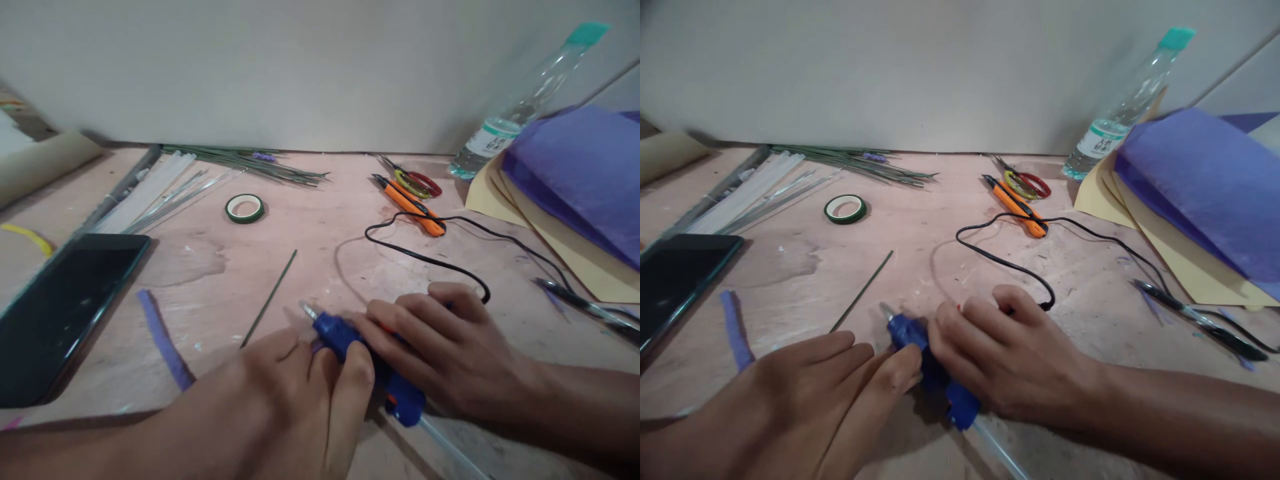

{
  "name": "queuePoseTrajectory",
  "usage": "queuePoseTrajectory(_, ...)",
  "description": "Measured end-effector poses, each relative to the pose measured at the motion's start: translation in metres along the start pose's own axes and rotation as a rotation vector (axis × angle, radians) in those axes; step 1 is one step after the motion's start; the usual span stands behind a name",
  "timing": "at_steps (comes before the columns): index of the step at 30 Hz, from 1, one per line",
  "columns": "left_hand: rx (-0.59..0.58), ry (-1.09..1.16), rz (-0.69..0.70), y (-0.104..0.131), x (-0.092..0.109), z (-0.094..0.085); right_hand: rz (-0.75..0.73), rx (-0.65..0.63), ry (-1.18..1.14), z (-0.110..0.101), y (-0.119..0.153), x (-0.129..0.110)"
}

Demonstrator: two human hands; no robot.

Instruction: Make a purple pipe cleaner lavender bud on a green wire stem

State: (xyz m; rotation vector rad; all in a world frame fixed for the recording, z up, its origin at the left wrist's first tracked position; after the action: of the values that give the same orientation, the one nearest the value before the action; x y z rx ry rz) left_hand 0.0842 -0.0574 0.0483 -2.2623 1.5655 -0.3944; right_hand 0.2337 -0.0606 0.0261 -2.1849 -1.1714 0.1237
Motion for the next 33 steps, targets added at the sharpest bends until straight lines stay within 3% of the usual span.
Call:
queuePoseTrajectory(4,0.029,0.091,-0.049,0.004,0.002,0.002,0.064,-0.010,0.031,0.000,0.003,0.006)
queuePoseTrajectory(9,0.081,0.360,-0.191,0.007,-0.024,0.003,0.098,0.000,0.012,-0.001,0.003,0.010)
queuePoseTrajectory(15,0.272,0.560,-0.529,0.014,-0.065,-0.006,0.119,0.006,0.006,0.002,0.008,0.016)
queuePoseTrajectory(18,0.438,0.551,-0.680,0.014,-0.080,-0.017,0.153,-0.001,-0.016,0.004,0.010,0.021)
queuePoseTrajectory(21,0.515,0.559,-0.803,0.017,-0.091,-0.021,0.196,-0.004,-0.052,0.006,0.010,0.027)
queuePoseTrajectory(24,0.583,0.744,-0.905,0.021,-0.099,-0.020,0.219,-0.020,-0.074,0.008,0.012,0.030)
queuePoseTrajectory(28,0.681,0.991,-0.930,0.021,-0.105,-0.022,0.233,-0.023,-0.094,0.009,0.013,0.031)
queuePoseTrajectory(33,0.615,1.082,-0.935,0.012,-0.118,-0.028,0.272,-0.011,-0.099,0.010,0.013,0.033)
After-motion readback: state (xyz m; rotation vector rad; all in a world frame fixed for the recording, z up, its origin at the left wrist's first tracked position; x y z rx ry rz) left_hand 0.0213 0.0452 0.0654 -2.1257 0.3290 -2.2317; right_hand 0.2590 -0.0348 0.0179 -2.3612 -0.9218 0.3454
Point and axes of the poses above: each hand's wrist, its own y-axis away from the middle knuckle, its own z-axis out of the palm, x = y × z, the point moved 6 cm from there along -y, towards the middle knuckle, and after that the axes turned 10 degrees about x, right-handed, at the moved point
